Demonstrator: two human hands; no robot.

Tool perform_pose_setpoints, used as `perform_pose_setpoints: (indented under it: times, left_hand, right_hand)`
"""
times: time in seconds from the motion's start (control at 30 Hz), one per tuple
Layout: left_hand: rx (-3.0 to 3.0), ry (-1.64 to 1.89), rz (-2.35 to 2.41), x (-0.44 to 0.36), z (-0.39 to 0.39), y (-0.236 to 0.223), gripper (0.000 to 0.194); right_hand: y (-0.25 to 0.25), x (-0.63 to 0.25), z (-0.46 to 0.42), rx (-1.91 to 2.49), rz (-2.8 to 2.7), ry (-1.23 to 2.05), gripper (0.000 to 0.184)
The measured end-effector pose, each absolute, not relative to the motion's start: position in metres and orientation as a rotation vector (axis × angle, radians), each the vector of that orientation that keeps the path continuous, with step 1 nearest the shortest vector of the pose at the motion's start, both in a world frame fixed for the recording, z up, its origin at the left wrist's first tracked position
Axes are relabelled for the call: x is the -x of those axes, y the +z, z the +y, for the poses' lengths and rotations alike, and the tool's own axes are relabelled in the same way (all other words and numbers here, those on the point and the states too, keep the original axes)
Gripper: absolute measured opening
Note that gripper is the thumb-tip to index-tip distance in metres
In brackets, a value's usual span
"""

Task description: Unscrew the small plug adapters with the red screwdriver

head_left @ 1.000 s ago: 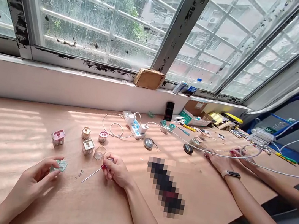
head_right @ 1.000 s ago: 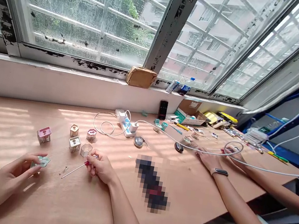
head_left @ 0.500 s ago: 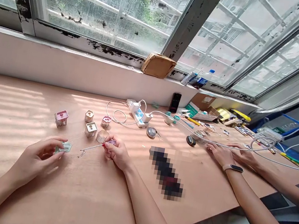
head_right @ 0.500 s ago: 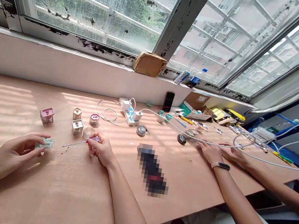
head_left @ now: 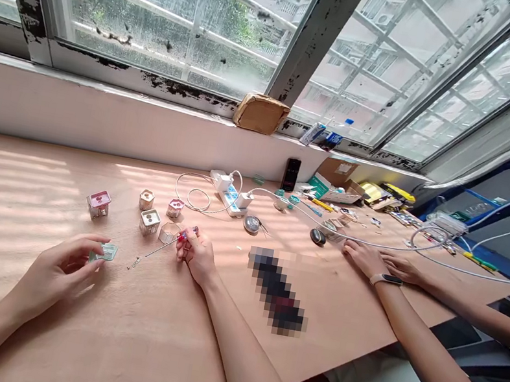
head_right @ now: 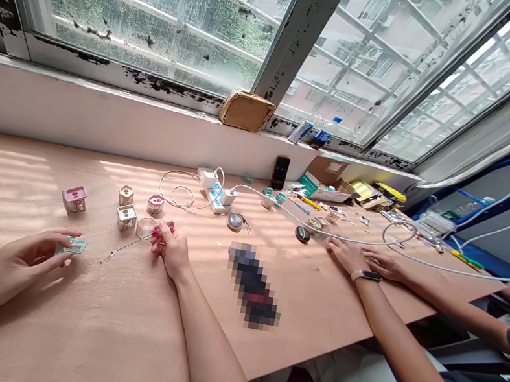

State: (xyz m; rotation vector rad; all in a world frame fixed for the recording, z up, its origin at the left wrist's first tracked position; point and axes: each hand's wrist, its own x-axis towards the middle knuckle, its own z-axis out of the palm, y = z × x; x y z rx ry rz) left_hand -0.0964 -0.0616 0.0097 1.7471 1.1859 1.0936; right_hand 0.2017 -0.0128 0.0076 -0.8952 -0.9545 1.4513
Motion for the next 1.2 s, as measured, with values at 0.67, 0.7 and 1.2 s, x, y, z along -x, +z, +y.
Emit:
perform_pose_setpoints:
  times: [0.67,0.7,1.2]
  left_hand:
    - [-1.731,1.082,1.234,0.094,-0.064,0.018,0.033]
    - [-1.733,1.075,1.237,0.094,-0.064,0.018,0.033]
    - [-1.768,1.067,1.229,0.089,-0.066,0.022,0.027]
  right_hand:
    - [0.011,-0.198,-0.012,0.905,-0.878,1.376,0.044]
    - [0.011,-0.198,-0.012,0.905,-0.879,1.372,0.043]
    - [0.008,-0.197,-0.018,0.913,-1.025,1.275,0.042]
